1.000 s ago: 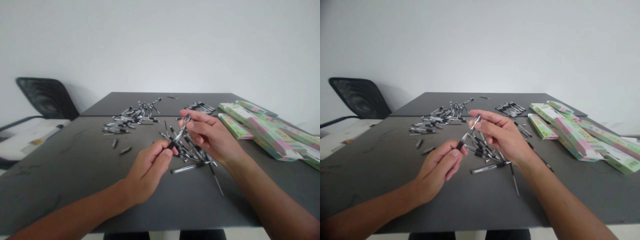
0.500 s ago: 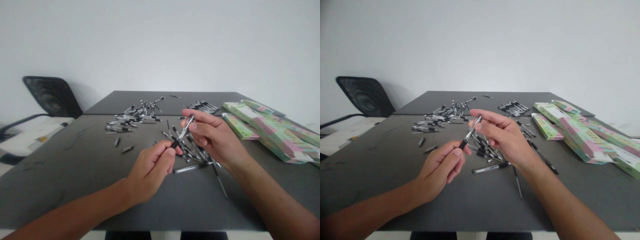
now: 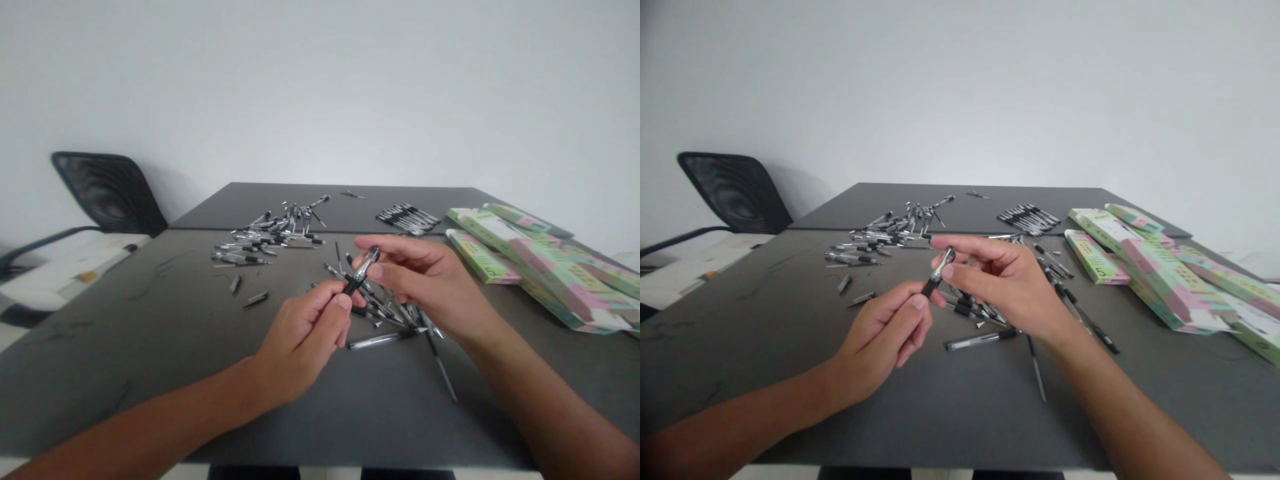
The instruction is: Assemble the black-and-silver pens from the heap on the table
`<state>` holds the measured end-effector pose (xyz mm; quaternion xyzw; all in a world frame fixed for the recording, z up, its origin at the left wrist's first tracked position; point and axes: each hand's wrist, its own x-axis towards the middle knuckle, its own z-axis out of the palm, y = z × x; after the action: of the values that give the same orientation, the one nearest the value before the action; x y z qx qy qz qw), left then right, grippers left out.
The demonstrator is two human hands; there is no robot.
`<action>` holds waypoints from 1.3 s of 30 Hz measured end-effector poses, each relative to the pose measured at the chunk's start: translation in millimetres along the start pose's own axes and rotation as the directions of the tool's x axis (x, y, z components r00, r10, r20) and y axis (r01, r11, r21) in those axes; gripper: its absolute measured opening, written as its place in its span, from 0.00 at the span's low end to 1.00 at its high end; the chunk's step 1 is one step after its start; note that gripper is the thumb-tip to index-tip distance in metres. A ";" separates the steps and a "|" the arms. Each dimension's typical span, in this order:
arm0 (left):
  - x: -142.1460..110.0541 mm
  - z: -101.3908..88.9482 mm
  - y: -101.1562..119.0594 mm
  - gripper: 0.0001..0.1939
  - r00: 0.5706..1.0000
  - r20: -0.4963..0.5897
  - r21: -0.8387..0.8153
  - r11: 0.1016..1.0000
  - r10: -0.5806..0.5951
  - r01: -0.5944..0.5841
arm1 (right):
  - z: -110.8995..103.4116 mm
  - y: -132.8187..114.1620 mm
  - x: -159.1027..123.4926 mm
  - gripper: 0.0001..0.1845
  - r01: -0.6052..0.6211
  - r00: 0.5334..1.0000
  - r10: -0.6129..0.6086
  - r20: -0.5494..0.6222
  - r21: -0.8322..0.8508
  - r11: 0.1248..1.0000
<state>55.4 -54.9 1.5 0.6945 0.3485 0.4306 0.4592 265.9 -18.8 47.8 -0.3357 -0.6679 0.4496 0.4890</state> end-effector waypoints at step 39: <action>9.6 0.6 -19.6 0.21 0.999 -0.038 0.006 1.000 -0.019 0.019 | 22.0 29.8 -1.7 0.23 0.015 0.988 -0.027 -0.152 -0.080 0.997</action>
<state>57.9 -40.1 -14.3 0.6842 0.3651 0.4382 0.4545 245.7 -15.3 16.9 -0.3808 -0.6491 0.3908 0.5300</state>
